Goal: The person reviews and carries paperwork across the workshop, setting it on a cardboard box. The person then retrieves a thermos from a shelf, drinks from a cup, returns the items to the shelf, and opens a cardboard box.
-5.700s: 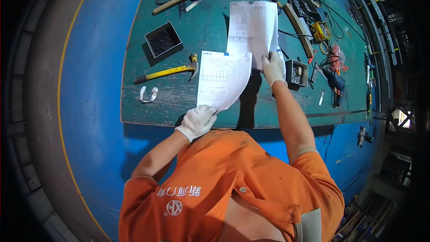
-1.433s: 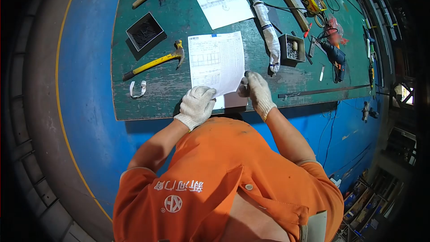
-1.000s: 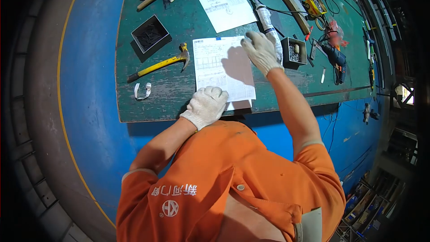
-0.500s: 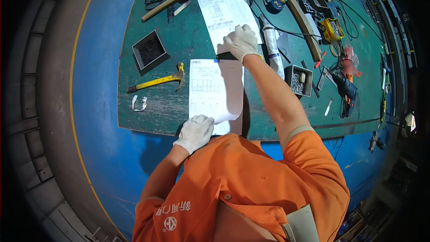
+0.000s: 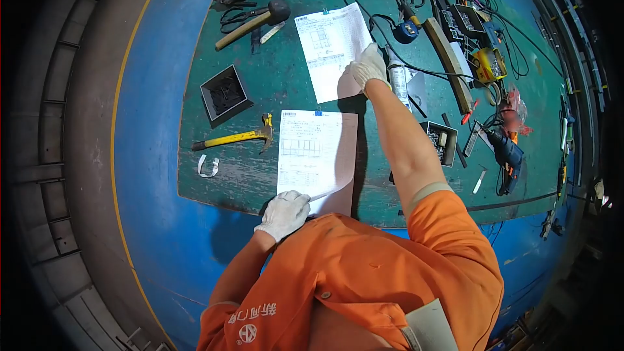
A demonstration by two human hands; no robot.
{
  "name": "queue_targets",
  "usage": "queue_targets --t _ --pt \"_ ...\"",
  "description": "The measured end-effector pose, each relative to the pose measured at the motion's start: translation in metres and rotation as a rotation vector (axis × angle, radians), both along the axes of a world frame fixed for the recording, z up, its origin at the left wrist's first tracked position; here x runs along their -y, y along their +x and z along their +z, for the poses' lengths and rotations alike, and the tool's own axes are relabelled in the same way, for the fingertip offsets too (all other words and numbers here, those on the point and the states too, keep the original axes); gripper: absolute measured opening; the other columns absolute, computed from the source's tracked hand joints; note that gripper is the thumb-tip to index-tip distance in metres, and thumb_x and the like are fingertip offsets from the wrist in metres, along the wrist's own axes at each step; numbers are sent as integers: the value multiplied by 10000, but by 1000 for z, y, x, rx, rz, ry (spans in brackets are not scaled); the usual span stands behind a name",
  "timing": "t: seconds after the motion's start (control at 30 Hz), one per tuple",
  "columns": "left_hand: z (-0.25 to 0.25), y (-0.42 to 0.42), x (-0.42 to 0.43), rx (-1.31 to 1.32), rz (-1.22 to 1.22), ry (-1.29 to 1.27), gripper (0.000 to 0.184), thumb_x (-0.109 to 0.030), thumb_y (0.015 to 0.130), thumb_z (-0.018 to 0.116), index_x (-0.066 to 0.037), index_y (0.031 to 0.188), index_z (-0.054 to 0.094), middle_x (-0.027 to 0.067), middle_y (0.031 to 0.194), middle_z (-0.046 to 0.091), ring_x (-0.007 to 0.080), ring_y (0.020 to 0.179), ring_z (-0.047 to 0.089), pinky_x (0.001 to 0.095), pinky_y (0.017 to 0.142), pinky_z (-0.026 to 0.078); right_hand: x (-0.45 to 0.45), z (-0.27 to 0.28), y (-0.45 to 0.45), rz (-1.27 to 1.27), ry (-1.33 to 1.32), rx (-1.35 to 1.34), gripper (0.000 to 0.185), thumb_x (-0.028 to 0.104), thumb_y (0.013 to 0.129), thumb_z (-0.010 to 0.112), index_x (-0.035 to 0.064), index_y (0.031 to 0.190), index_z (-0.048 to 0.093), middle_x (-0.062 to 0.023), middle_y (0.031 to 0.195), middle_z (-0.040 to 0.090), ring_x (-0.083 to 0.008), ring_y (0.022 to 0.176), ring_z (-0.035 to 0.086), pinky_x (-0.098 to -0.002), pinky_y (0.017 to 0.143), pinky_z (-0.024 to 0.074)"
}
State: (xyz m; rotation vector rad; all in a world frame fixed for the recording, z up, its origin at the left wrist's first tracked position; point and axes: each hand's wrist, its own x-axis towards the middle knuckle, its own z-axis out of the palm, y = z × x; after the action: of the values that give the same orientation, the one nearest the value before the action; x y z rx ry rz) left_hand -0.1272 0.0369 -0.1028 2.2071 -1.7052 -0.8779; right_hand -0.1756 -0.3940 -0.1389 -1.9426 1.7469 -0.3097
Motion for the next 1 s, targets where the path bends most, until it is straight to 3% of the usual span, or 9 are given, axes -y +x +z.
queue_targets --t 0.3,0.47,0.57,0.63,0.73,0.8,0.83,0.97,1.0 --pt "11 23 4 -143 -23 166 384 -303 962 518 -49 1180 705 147 1144 697 383 987 662 441 843 558 -52 51 -71 89 -164 384 426 176 942 568 6 1333 560 -223 1203 692 -380 1028 669 -446 911 521" --pt "21 42 6 -238 -163 209 451 -350 952 528 -39 1234 693 154 1192 689 385 1051 656 432 910 543 -102 100 -132 56 -243 484 315 189 953 578 9 1210 614 -144 1021 673 -257 854 602 -371 793 495" --pt "31 58 10 -307 -225 189 569 -382 929 539 -3 1345 620 184 1283 651 385 1163 635 435 1013 505 -136 120 -159 50 -225 494 408 204 971 642 -5 1318 590 -129 1166 676 -202 978 606 -329 907 492" --pt "30 72 21 -467 81 -26 731 -394 916 541 34 1502 451 250 1433 553 391 1282 576 436 1107 446 -165 140 -161 101 -253 652 287 153 944 626 7 1191 623 -102 992 666 -182 850 571 -309 772 477" --pt "48 106 81 -545 262 -330 861 -400 933 529 34 1612 227 307 1597 351 413 1319 525 451 1147 405 -215 169 -151 95 -141 814 313 137 937 641 -2 1216 616 -107 1024 670 -182 882 583 -301 797 487" --pt "99 114 104 -761 367 -422 699 -284 961 526 44 1554 355 275 1515 472 356 1259 568 430 1106 439 -240 179 -139 99 -19 977 342 121 930 656 -11 1242 608 -112 1057 673 -181 915 595 -293 822 497" --pt "101 115 110 -757 375 -430 699 -284 961 526 44 1554 355 275 1515 472 356 1259 568 430 1106 439 -248 179 -133 110 -18 980 342 121 930 656 -11 1242 608 -112 1057 673 -181 915 595 -293 822 497" --pt "102 119 127 -1501 340 -645 500 -133 969 530 39 1437 498 216 1357 613 271 1159 619 382 1035 483 -267 177 -118 -40 100 1182 433 97 912 683 -26 1312 574 -138 1151 669 -201 989 618 -300 883 515" --pt "105 119 126 -1499 335 -651 500 -133 969 530 39 1437 498 216 1357 613 271 1159 619 382 1035 483 -269 175 -116 -36 95 1185 433 97 912 683 -26 1312 574 -138 1151 669 -201 989 618 -300 883 515"
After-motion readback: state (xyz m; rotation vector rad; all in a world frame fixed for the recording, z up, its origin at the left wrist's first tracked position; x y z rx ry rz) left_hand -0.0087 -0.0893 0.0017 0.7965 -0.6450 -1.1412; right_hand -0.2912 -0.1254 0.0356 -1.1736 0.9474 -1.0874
